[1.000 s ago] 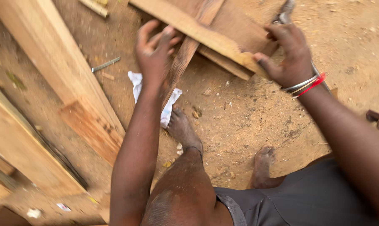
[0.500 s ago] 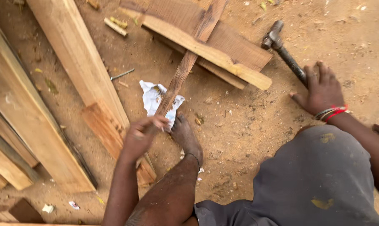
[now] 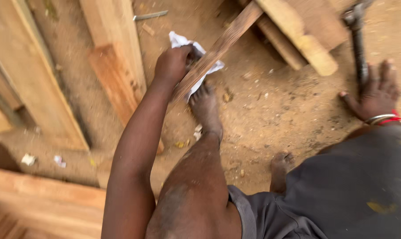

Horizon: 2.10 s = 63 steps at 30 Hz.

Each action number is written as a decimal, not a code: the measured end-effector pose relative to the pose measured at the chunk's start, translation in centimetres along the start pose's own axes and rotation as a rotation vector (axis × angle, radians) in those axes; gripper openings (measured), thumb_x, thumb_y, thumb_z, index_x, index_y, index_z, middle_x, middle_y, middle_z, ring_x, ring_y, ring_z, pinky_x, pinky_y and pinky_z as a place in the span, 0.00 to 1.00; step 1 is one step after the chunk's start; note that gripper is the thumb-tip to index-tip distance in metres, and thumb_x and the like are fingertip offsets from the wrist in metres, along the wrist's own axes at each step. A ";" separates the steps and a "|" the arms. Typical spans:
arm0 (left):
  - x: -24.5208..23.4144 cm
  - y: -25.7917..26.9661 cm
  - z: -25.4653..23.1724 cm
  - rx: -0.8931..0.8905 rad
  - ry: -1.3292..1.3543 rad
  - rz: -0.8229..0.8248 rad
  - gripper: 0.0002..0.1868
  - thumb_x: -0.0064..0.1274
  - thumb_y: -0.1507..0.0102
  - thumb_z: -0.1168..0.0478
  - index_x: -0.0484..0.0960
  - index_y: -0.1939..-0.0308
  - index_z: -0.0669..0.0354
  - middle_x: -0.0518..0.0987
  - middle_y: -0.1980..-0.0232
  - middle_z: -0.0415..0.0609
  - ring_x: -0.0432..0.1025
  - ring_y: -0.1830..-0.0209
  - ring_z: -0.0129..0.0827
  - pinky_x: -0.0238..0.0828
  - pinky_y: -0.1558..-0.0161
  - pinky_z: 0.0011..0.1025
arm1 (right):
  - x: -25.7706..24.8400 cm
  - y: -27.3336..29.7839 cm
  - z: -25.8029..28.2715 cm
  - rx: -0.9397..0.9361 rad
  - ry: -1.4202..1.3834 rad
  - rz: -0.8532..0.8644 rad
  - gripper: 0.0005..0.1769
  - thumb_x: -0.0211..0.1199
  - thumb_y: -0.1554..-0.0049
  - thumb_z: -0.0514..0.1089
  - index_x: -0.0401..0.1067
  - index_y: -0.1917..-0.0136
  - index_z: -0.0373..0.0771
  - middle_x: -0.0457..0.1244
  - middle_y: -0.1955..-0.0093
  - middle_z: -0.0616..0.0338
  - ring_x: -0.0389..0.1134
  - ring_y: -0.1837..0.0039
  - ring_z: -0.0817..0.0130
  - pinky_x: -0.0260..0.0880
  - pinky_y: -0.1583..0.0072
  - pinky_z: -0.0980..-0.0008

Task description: The person constructs a wooden frame on the ground, joining wooden planks together using a hammer and nails.

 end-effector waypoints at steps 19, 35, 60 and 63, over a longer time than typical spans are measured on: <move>-8.2 3.6 -4.1 0.341 0.104 -0.200 0.04 0.62 0.46 0.66 0.82 0.69 0.60 0.84 0.47 0.51 0.80 0.57 0.36 0.78 0.59 0.32 | -14.9 -3.9 8.3 -0.150 0.258 0.034 0.41 0.61 0.45 0.75 0.72 0.28 0.50 0.67 0.31 0.55 0.69 0.42 0.62 0.71 0.39 0.56; -4.1 5.3 -6.2 0.335 0.581 -0.153 0.15 0.51 0.43 0.74 0.62 0.75 0.55 0.69 0.77 0.39 0.65 0.77 0.17 0.63 0.76 0.22 | -16.7 -11.8 31.4 -0.435 0.042 -0.587 0.25 0.77 0.45 0.56 0.75 0.38 0.46 0.69 0.45 0.63 0.73 0.48 0.66 0.74 0.53 0.66; -2.4 5.2 -10.6 0.408 1.003 0.136 0.07 0.60 0.35 0.65 0.77 0.61 0.51 0.76 0.64 0.37 0.69 0.67 0.18 0.71 0.65 0.22 | -17.6 -2.2 39.2 -0.691 -0.670 -0.250 0.04 0.68 0.38 0.41 0.76 0.51 0.38 0.71 0.56 0.57 0.74 0.55 0.67 0.76 0.54 0.68; -1.5 4.8 -11.6 0.343 1.299 0.067 0.03 0.61 0.33 0.65 0.84 0.57 0.52 0.82 0.58 0.42 0.77 0.62 0.24 0.81 0.61 0.26 | -17.5 -2.7 38.3 -0.542 -0.849 -0.225 0.03 0.66 0.37 0.39 0.75 0.52 0.38 0.70 0.56 0.56 0.74 0.55 0.68 0.78 0.54 0.71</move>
Point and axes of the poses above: each hand's wrist, its own y-axis away from the middle knuckle, its own x-axis out of the palm, z = x × y, the point moved 6 cm from there along -y, towards the middle knuckle
